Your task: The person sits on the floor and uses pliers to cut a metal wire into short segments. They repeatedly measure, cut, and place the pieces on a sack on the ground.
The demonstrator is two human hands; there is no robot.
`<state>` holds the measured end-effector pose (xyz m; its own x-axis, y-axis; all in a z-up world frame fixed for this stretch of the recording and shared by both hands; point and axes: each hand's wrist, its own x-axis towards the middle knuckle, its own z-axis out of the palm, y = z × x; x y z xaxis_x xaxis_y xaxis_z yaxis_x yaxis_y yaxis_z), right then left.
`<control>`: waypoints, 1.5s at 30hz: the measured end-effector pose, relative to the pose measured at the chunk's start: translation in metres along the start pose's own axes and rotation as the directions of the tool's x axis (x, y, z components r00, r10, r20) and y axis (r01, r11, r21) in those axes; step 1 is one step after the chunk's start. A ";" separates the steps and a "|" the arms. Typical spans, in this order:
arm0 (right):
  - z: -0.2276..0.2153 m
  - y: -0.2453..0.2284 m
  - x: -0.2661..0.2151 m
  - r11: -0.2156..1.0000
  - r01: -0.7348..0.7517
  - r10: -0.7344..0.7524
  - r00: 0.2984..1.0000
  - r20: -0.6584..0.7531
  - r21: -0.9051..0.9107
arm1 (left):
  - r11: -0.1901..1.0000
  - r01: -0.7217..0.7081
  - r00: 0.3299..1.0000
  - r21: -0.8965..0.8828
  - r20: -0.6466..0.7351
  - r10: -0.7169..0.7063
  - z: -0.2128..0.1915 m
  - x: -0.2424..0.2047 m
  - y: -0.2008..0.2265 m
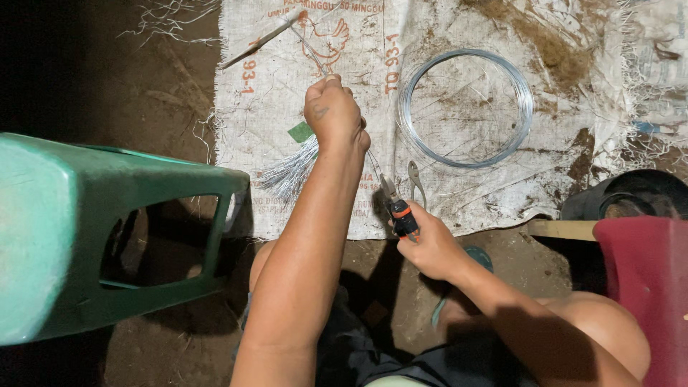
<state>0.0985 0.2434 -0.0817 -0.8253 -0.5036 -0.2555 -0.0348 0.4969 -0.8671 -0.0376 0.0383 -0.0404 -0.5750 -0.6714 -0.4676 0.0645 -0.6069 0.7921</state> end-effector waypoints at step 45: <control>0.016 0.038 0.018 0.997 -0.037 0.028 0.992 -0.122 -0.074 | 0.900 -0.423 0.905 0.104 0.093 0.414 -0.002 -0.003 0.005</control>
<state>0.0913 0.2422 -0.1261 -0.8888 -0.3990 -0.2256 -0.0452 0.5660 -0.8231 -0.0335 0.0369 -0.0360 -0.5700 -0.8196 -0.0584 0.2160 -0.2180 0.9517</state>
